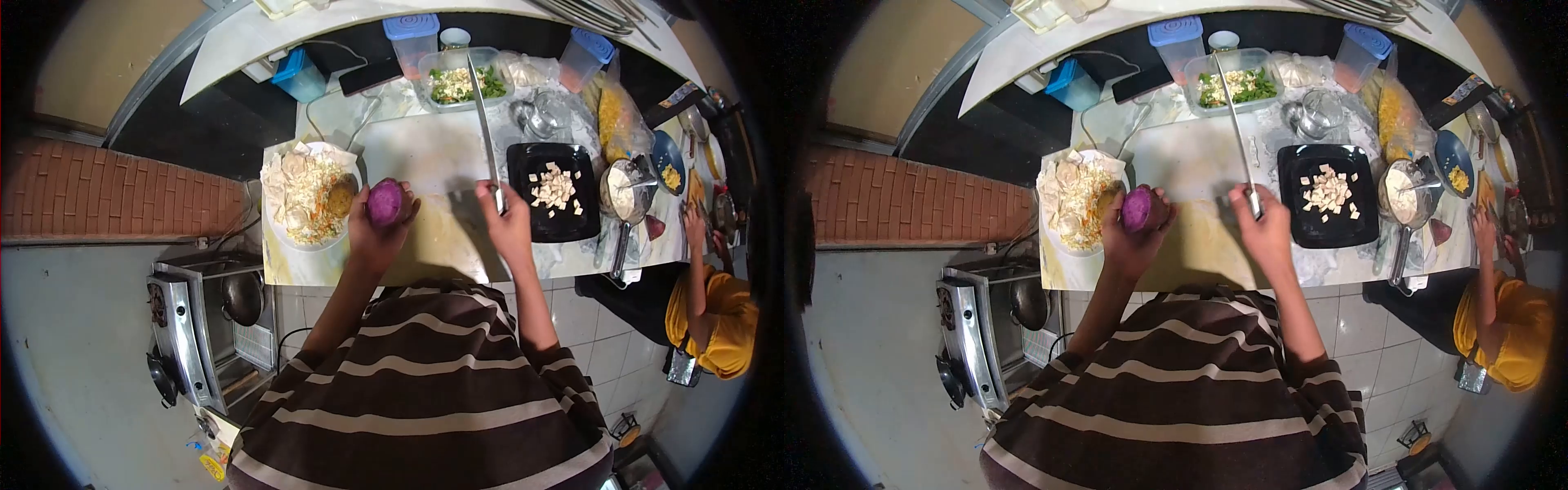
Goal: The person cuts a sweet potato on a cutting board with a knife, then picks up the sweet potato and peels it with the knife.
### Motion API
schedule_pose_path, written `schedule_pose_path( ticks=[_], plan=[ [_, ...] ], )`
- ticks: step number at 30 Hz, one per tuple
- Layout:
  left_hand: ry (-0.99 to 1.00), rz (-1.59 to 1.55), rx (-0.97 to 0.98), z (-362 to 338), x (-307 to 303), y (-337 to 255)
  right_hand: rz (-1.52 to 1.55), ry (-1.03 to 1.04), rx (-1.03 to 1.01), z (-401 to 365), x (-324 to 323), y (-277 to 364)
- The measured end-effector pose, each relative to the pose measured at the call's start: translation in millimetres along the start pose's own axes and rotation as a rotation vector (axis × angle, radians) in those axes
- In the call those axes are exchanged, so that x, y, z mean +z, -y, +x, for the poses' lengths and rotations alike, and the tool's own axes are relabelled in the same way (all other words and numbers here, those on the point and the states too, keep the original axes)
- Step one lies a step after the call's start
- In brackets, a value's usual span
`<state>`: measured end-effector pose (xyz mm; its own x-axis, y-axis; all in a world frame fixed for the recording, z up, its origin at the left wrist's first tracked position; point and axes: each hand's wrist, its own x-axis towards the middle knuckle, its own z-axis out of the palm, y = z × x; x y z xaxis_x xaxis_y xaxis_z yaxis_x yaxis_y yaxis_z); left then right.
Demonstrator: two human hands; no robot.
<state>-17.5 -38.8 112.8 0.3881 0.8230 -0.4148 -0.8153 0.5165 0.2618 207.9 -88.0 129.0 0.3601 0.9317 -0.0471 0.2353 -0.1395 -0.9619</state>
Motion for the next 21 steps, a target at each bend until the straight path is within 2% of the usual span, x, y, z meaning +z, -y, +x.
schedule_pose_path(
  ticks=[2,3,5,7,9,12,14,16,19,21],
  plan=[
    [0.105,0.058,0.043,6.9,23.7,7.5,0.153,0.072,-0.089,-4.3,10.2,12.8],
    [0.113,0.064,0.041,11.4,33.6,11.7,0.202,0.15,-0.057,-5.9,13.6,18.2],
    [0.263,0.224,0.149,18.9,50.9,19.7,0.305,0.262,-0.033,-8.4,19.9,29.9],
    [0.294,0.261,0.126,20.3,62.5,23.6,0.306,0.368,0.024,-8.5,12.2,44.3],
    [0.326,0.298,0.1,23.7,74.7,26.6,0.357,0.351,0.039,-7.9,7.7,43.0],
    [0.37,0.706,0.334,28.2,88.8,35.7,0.407,0.384,0.133,-7.3,-6.3,35.3],
    [0.423,0.741,0.313,35.6,89.4,40.5,0.63,0.442,0.252,-7.4,-14.5,34.5],
    [0.472,0.782,0.289,42.0,90.1,41.4,0.686,0.419,0.261,-4.7,-14.9,30.1],
    [0.577,0.781,0.034,47.3,92.7,39.3,0.746,0.342,0.194,-2.4,-22.7,30.6],
    [0.564,0.8,-0.042,48.3,99.2,36.0,0.649,0.277,0.134,0.6,-28.5,31.9]
  ],
)
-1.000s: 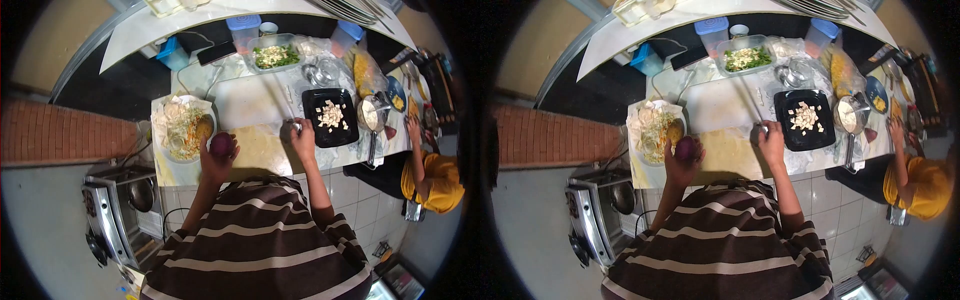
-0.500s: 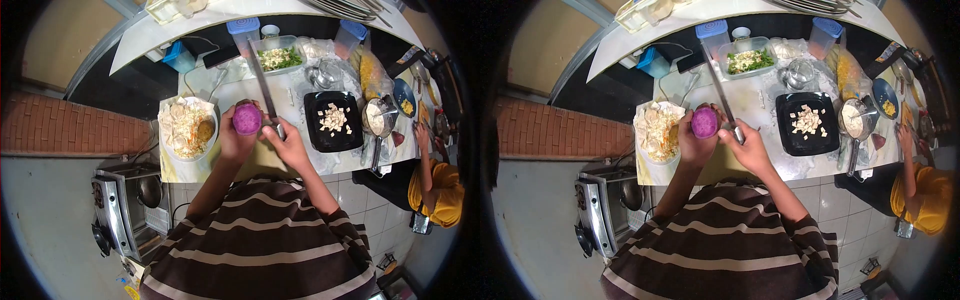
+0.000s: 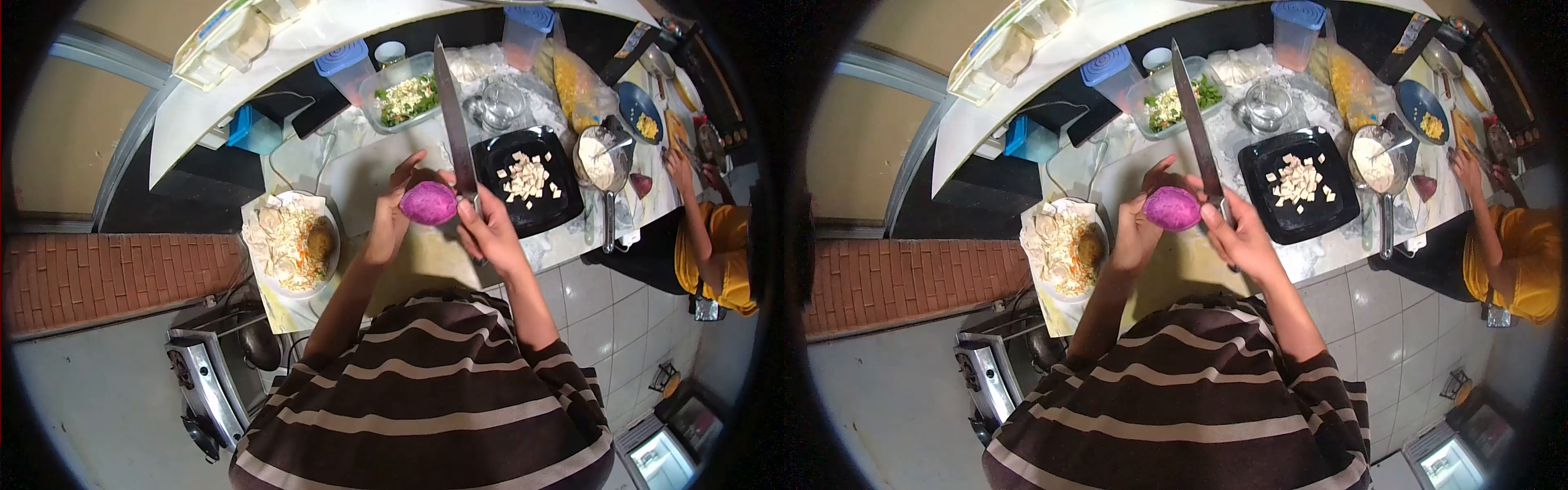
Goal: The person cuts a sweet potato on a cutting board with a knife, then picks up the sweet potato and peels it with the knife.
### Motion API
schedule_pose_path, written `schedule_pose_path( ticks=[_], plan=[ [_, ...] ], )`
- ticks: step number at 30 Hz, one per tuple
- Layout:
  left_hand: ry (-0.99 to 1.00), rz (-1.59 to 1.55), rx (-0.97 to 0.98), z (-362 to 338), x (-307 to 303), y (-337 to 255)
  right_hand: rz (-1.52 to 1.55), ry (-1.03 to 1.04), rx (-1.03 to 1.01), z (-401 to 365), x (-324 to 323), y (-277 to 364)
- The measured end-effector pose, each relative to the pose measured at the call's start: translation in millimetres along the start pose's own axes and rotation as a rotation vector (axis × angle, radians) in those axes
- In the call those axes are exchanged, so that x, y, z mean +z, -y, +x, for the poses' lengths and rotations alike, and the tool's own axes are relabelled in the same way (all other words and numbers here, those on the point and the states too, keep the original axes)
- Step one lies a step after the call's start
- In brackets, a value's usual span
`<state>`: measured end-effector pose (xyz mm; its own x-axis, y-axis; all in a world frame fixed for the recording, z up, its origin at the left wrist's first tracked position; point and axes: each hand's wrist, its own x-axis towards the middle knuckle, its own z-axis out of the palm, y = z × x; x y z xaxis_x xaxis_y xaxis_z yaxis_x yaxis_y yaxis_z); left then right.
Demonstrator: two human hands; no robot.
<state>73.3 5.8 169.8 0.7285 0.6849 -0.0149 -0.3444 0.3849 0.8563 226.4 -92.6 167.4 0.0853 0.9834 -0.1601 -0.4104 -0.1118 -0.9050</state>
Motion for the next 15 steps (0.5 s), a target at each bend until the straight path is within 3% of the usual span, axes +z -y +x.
schedule_pose_path(
  ticks=[6,9,11,13,15],
  plan=[
    [0.139,-0.188,-0.212,2.5,-11.8,1.2,-0.305,-0.021,-0.201,7.3,-13.6,2.6],
    [0.031,-0.2,-0.271,3.7,-17.8,9.8,-0.567,-0.046,-0.382,7.2,-17.4,2.3],
    [0.035,-0.224,-0.23,0.0,-20.2,13.5,-0.674,-0.113,-0.352,-1.2,-17.7,0.9],
    [0.091,-0.309,-0.206,-2.9,-24.3,10.3,-0.416,-0.246,-0.118,-14.6,-13.3,11.7],
    [0.145,-0.395,-0.168,-4.5,-25.1,4.1,-0.477,-0.174,-0.079,-22.9,-11.7,22.7]
  ],
)
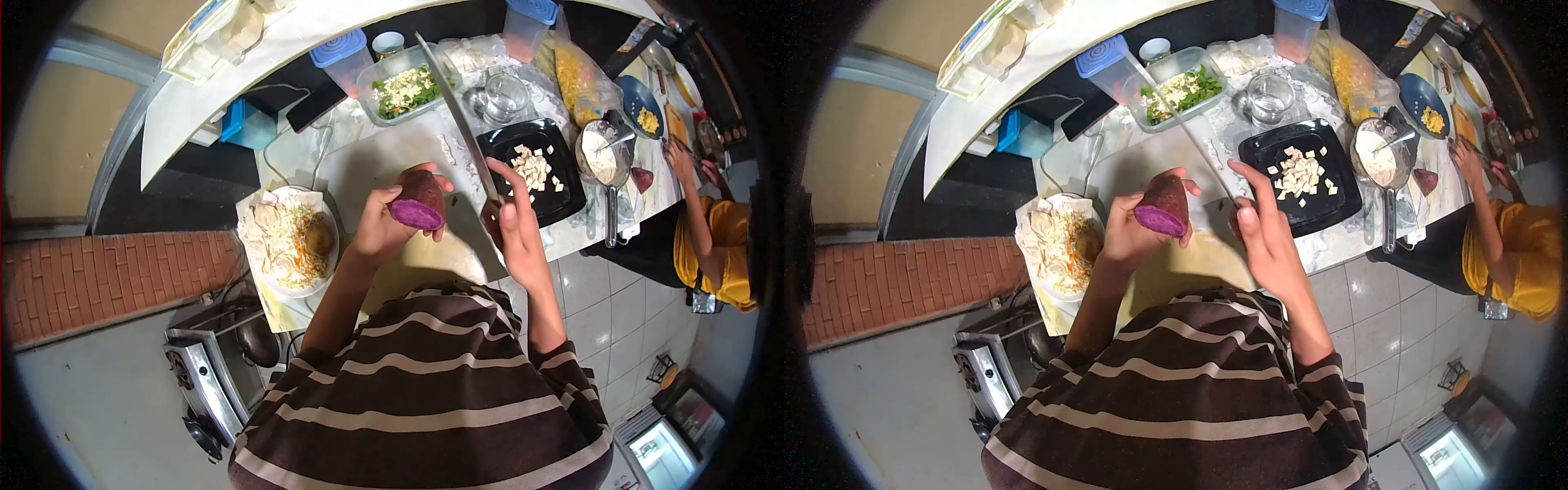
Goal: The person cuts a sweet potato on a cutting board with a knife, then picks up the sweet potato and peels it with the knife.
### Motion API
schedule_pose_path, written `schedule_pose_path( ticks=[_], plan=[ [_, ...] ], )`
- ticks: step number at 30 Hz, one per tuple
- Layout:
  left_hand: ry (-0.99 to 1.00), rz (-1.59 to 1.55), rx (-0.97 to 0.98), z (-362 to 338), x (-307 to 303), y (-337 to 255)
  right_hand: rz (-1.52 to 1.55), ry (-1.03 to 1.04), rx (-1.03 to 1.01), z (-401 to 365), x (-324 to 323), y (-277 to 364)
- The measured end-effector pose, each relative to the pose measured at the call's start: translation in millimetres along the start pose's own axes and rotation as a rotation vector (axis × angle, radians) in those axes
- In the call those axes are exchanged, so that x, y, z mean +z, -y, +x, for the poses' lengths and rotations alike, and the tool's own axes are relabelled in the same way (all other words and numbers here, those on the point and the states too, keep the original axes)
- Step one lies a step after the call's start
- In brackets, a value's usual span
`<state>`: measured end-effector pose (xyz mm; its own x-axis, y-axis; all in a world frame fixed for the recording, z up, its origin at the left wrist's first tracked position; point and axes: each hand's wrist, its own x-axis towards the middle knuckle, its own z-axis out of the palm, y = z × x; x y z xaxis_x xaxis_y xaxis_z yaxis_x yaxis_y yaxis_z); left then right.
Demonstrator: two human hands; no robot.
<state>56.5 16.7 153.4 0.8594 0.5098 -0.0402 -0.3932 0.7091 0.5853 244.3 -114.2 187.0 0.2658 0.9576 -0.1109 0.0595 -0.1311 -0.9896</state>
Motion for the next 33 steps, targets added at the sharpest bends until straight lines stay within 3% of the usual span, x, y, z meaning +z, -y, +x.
schedule_pose_path(
  ticks=[2,6,8,12,15,20,33],
  plan=[
    [-0.003,0.062,0.017,-3.4,4.9,-4.4,-0.117,0.026,-0.143,-5.4,4.1,6.8],
    [-0.029,-0.001,-0.007,-6.8,3.1,-3.2,-0.271,0.087,-0.156,-17.0,17.4,11.2],
    [-0.234,0.083,-0.024,-6.6,9.4,-3.8,-0.319,0.063,-0.195,-23.3,24.2,16.4],
    [-0.214,0.171,-0.006,-15.3,16.3,-8.5,-0.476,0.079,-0.303,-32.1,32.2,10.9],
    [-0.194,0.062,0.016,-18.7,19.4,-11.5,-0.525,0.055,-0.392,-34.6,35.5,8.6],
    [-0.199,0.233,0.087,-24.7,28.8,-14.0,-0.601,-0.014,-0.522,-34.2,36.6,15.0],
    [-0.232,0.188,0.224,-38.5,40.3,-8.7,-0.675,-0.052,-0.609,-37.8,45.4,18.1]
  ],
)
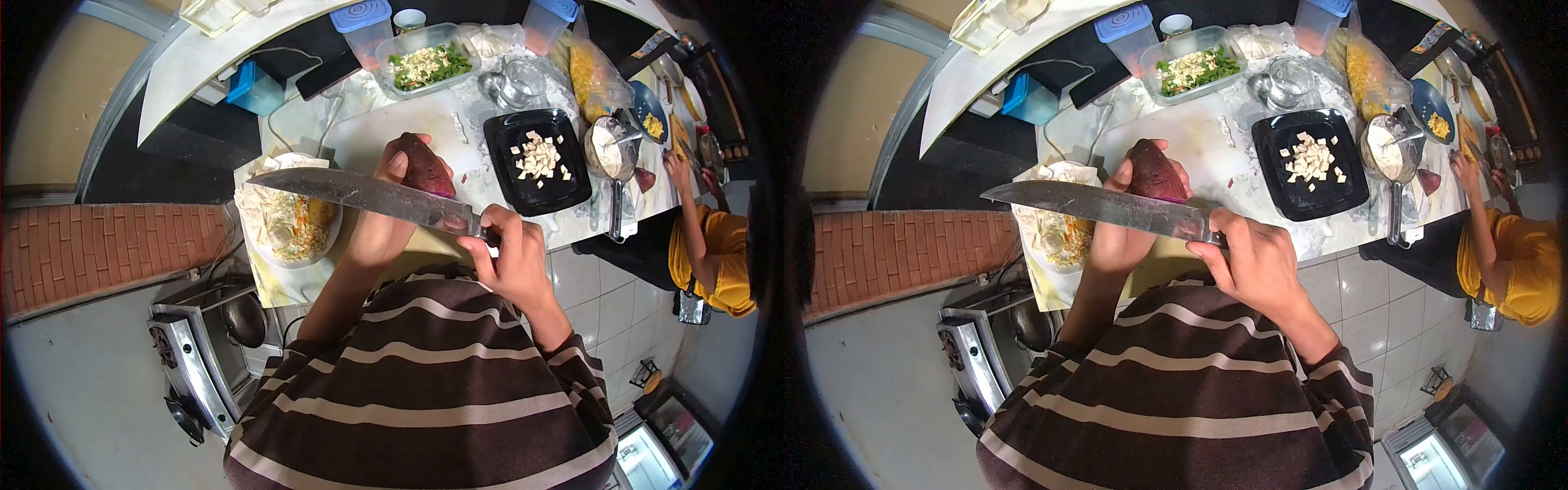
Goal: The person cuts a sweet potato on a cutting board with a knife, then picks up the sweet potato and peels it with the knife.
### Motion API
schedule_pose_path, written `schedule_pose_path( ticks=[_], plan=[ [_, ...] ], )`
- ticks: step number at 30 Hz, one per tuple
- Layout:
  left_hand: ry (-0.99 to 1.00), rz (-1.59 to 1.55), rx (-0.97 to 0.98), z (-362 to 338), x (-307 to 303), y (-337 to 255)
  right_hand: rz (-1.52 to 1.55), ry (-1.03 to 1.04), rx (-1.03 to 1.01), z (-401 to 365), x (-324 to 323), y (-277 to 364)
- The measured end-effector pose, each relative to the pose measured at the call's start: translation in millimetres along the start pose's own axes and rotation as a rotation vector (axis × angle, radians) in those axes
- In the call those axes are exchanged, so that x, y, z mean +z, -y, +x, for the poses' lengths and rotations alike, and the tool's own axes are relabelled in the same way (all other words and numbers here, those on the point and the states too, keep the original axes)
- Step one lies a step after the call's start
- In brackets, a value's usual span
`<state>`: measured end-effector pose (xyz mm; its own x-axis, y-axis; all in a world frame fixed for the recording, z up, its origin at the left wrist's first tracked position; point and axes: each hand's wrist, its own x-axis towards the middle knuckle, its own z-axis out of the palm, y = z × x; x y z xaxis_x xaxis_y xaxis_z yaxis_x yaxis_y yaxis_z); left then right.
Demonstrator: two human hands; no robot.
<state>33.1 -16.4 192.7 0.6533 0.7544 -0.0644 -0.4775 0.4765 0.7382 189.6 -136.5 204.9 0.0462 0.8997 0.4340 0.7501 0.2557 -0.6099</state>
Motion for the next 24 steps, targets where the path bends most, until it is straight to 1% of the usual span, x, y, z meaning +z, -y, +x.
schedule_pose_path(
  ticks=[3,5,9,12,14,18,20,24],
  plan=[
    [0.017,0.015,0.022,-1.2,-0.7,2.6,0.014,0.014,0.011,-1.6,-1.3,-1.2],
    [-0.036,0.052,0.044,-2.5,0.9,4.2,0.017,0.004,0.001,-1.9,-1.5,-1.3],
    [-0.053,0.076,0.069,-2.8,3.2,5.6,0.02,0.015,-0.005,-1.5,-1.6,-1.8],
    [-0.109,0.107,0.098,-2.1,-3.5,10.9,0.035,0.013,-0.009,-0.2,0.3,-2.4],
    [-0.128,0.232,0.115,-2.5,-6.7,10.8,0.034,0.005,-0.014,0.3,1.3,-3.3],
    [-0.156,0.221,0.116,-3.3,-2.1,9.3,0.042,0.011,0.0,1.2,2.2,-3.6],
    [-0.196,0.303,0.13,-3.3,2.0,7.5,0.041,0.015,0.006,1.0,2.5,-3.8],
    [-0.186,0.356,0.124,-3.6,-0.3,5.0,0.051,0.003,0.008,2.0,3.9,-3.7]
  ],
)
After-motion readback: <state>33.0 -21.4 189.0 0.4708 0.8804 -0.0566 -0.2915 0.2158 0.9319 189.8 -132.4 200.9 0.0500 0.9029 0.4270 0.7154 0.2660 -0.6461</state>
